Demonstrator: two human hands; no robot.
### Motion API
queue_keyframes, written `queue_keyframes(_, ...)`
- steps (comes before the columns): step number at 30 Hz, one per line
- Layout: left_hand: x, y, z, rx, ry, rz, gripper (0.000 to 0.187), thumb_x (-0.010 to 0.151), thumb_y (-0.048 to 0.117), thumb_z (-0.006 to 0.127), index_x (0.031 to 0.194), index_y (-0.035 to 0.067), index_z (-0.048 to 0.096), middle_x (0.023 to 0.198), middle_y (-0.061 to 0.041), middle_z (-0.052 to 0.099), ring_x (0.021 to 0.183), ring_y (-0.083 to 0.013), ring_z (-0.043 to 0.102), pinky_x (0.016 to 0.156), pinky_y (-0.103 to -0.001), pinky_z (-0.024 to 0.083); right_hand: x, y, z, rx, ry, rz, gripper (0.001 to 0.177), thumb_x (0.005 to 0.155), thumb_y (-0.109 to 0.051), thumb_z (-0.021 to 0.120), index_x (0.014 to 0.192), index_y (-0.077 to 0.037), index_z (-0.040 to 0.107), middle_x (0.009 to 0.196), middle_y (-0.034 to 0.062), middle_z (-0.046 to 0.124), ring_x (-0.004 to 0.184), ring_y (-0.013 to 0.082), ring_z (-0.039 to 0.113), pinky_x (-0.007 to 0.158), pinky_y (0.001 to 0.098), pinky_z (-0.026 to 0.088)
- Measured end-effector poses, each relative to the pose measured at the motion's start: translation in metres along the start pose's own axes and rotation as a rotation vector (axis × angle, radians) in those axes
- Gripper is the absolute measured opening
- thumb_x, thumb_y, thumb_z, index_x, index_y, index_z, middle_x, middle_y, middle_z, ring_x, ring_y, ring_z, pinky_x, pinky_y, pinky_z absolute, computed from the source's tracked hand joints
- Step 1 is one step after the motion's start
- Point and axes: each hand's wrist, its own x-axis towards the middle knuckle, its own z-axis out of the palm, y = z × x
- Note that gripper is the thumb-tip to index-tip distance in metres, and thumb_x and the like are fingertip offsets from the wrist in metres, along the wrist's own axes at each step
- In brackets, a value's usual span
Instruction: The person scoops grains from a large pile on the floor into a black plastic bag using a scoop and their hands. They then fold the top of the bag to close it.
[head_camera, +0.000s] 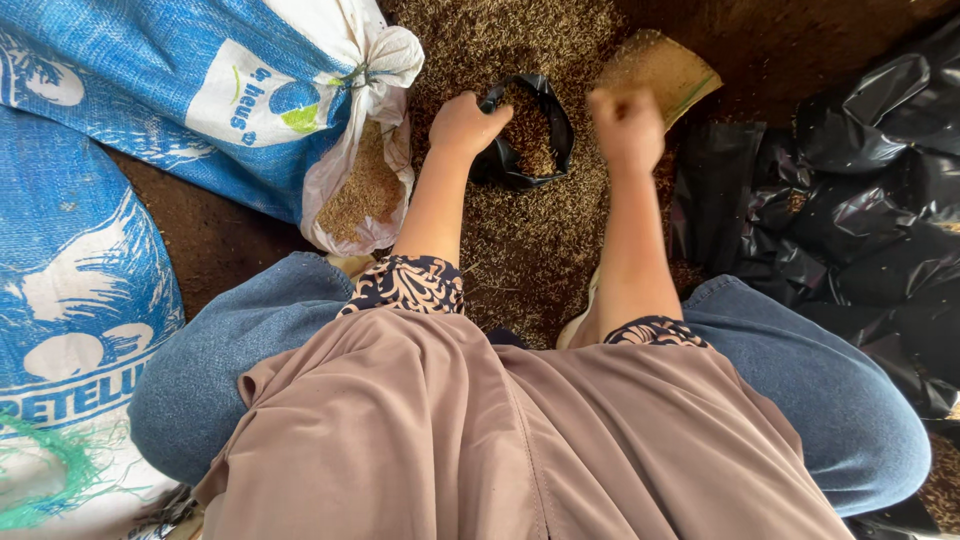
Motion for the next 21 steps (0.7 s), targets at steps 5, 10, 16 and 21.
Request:
queue_keyframes(5,0.001,0.001,-0.010,0.153,-0.320,-0.087,0.028,0.087,0.022,0.057,0.084,0.000,0.074,0.080,-0.015,0.076,0.070,-0.0258,0.073,0.074,-0.040,0.057,-0.021,-0.008,0.027,-0.356,-0.348,-0.153,0.039,0.095,-0.048,0.062,0.114,-0.015,0.071,0.103,0.0132,0.072,0.093,0.0277,0.066,0.080,0.0450,0.053)
queue_keyframes(10,0.006,-0.006,-0.010,-0.026,-0.153,0.049,0.026,0.088,0.022,0.058,0.093,0.000,0.068,0.073,-0.016,0.071,0.062,-0.0238,0.072,0.070,-0.039,0.056,0.004,0.005,0.002,-0.150,-0.301,-0.166,0.033,0.100,-0.038,0.060,0.109,-0.010,0.076,0.099,0.0166,0.075,0.091,0.0323,0.069,0.081,0.0459,0.053)
queue_keyframes(16,0.006,-0.010,-0.008,0.020,-0.054,0.128,0.029,0.083,0.029,0.066,0.085,0.001,0.071,0.067,-0.011,0.064,0.059,-0.0234,0.062,0.063,-0.044,0.052,0.005,0.000,-0.018,-0.063,-0.259,-0.236,0.034,0.095,-0.034,0.066,0.108,-0.004,0.075,0.094,0.0192,0.073,0.087,0.0334,0.071,0.082,0.0457,0.053)
queue_keyframes(21,0.000,-0.005,0.011,0.026,-0.440,-0.079,0.031,0.085,0.029,0.064,0.082,-0.001,0.073,0.073,-0.012,0.073,0.062,-0.0201,0.071,0.067,-0.033,0.057,0.005,0.005,-0.011,-0.230,-0.333,-0.167,0.059,0.082,-0.038,0.080,0.120,0.003,0.063,0.098,0.0218,0.071,0.090,0.0342,0.068,0.079,0.0453,0.053)
